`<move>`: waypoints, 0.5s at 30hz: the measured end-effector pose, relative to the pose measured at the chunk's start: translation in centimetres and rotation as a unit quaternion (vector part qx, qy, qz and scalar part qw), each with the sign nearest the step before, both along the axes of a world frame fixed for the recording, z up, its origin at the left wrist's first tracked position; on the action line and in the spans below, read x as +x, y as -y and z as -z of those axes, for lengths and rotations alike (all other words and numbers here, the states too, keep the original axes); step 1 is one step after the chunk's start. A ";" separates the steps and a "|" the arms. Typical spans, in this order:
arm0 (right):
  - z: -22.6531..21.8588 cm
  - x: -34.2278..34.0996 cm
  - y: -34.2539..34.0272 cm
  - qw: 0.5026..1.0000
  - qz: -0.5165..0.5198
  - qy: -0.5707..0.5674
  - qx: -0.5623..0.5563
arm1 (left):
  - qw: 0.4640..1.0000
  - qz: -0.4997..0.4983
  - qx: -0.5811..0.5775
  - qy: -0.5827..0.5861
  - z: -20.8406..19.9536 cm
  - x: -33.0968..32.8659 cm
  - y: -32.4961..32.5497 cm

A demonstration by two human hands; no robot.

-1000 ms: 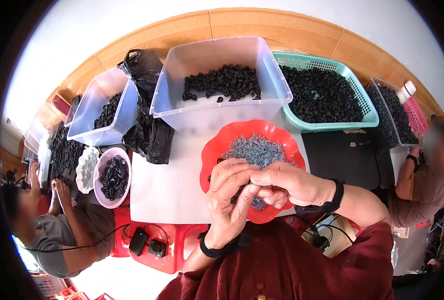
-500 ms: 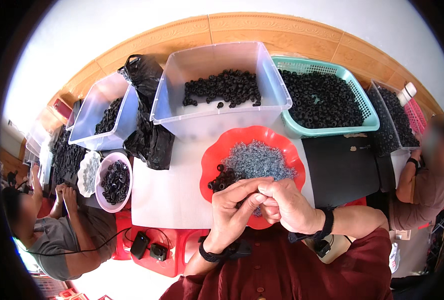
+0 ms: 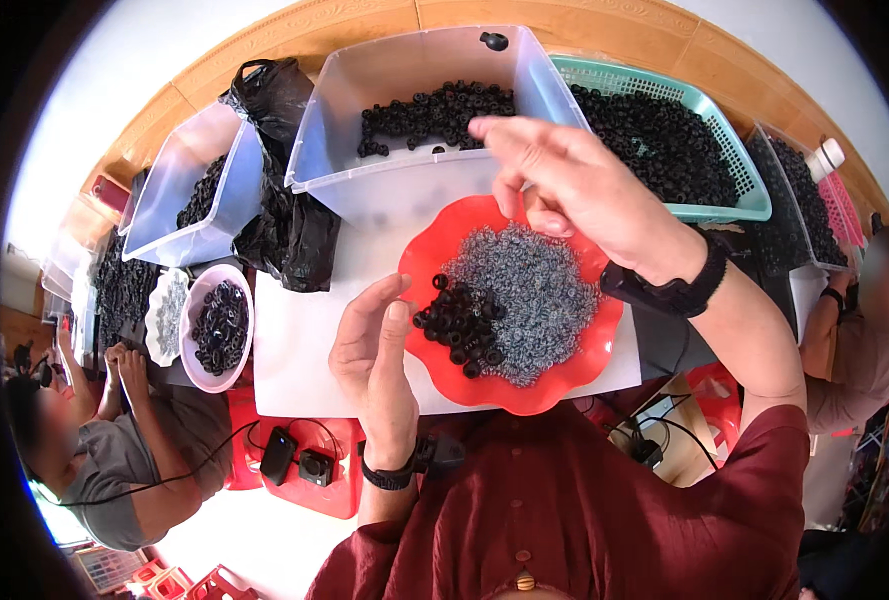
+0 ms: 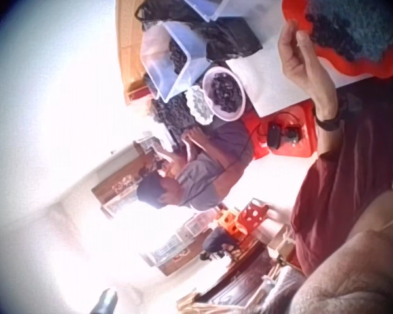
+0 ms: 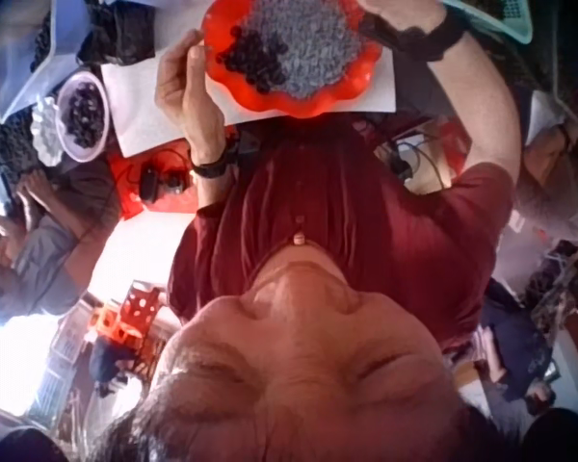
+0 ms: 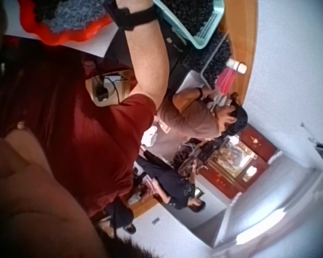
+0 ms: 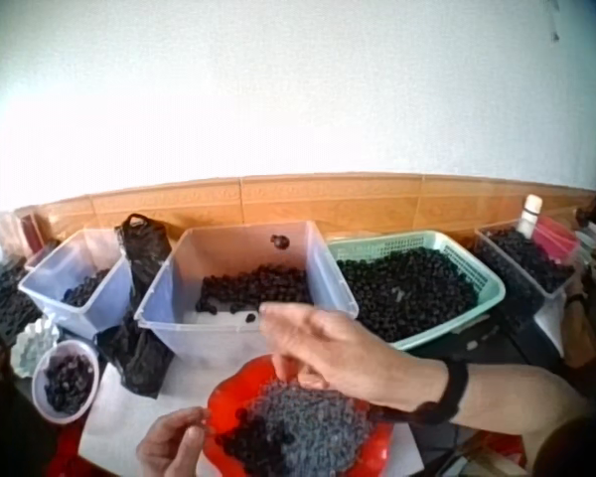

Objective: Manually assembling small black plastic components by inserting tiny grey washers or rings.

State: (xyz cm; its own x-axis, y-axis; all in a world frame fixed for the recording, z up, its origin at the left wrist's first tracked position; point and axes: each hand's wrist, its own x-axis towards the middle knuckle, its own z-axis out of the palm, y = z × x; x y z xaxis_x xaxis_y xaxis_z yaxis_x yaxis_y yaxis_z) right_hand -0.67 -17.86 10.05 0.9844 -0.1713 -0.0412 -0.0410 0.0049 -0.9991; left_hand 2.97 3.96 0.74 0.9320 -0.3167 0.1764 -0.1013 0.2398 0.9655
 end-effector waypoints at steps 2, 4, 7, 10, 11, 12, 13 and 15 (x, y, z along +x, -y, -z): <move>3.3 0.5 -0.2 0.982 -0.024 0.028 -0.184 | 1.000 -0.001 -0.002 -0.006 0.0 0.1 0.2; 5.9 1.0 -0.8 0.917 -0.060 0.060 -0.391 | 1.000 -0.002 -0.004 -0.013 0.1 0.1 0.3; 8.3 1.7 -2.4 0.891 -0.062 0.047 -0.447 | 0.999 0.013 0.010 -0.049 0.4 0.3 0.4; 8.9 2.4 -4.0 0.817 -0.031 -0.002 -0.575 | 0.999 0.023 0.016 -0.046 0.7 0.3 0.4; 8.9 2.5 -4.3 0.819 -0.033 -0.002 -0.574 | 0.999 0.022 0.019 -0.040 0.8 0.3 0.3; 8.7 2.7 -4.5 0.815 -0.038 0.006 -0.578 | 0.999 0.023 0.022 -0.034 0.9 0.3 0.3; 8.6 2.8 -4.7 0.812 -0.042 0.013 -0.582 | 0.999 0.022 0.024 -0.035 0.9 0.3 0.2; 8.7 2.9 -4.5 0.819 -0.043 0.017 -0.572 | 0.998 0.023 0.046 -0.032 1.0 0.3 0.3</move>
